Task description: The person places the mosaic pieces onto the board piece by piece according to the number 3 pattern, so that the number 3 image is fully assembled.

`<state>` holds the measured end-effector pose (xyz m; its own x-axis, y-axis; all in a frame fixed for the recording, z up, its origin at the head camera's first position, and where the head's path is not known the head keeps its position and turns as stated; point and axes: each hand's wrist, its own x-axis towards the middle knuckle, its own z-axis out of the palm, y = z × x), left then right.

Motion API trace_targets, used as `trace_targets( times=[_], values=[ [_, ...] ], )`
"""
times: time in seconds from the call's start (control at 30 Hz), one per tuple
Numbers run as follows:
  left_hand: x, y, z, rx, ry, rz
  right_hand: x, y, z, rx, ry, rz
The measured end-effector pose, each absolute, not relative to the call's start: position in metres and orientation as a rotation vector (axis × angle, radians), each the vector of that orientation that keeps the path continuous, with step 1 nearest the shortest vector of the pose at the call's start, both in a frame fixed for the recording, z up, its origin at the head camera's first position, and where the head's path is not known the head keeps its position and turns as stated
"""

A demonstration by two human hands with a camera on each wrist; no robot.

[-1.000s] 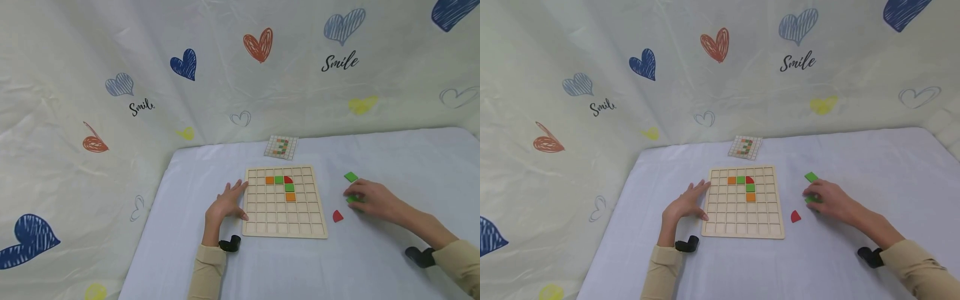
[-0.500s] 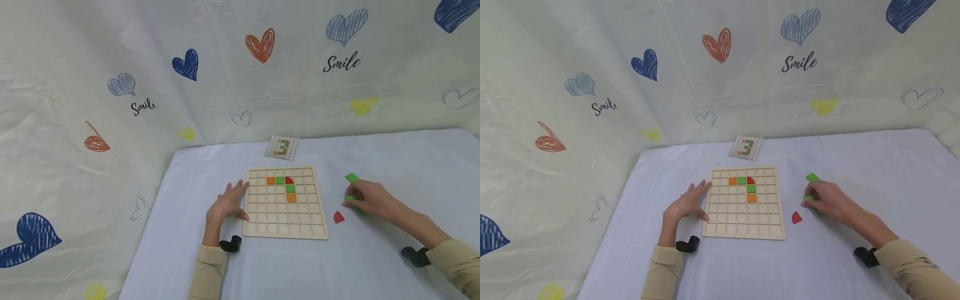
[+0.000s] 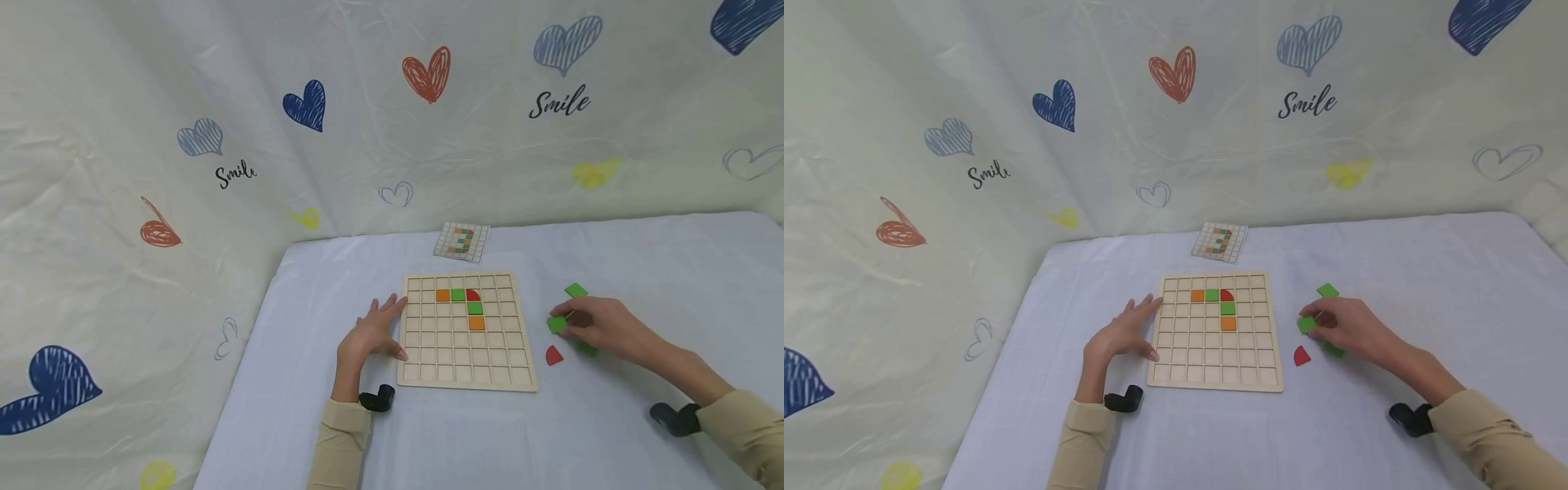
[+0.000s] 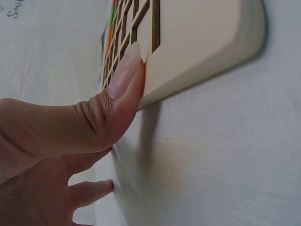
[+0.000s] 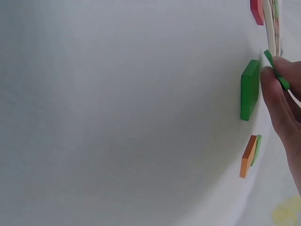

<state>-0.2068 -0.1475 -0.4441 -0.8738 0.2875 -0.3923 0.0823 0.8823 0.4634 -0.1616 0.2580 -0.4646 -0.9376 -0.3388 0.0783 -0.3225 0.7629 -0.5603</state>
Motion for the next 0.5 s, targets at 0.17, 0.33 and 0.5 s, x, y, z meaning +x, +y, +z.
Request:
trace_targets(
  times=[0.17, 0.33, 0.5],
  values=[
    [-0.206, -0.148, -0.444, 0.270, 2.586, 0.624, -0.162, 0.252, -0.461, -0.535, 2.903, -0.963],
    [-0.206, -0.149, -0.443, 0.271, 2.584, 0.629, -0.165, 0.244, -0.460, -0.532, 2.857, -1.030],
    [-0.206, -0.148, -0.443, 0.259, 2.584, 0.627, -0.170, 0.233, -0.459, -0.548, 2.819, -1.055]
  ],
)
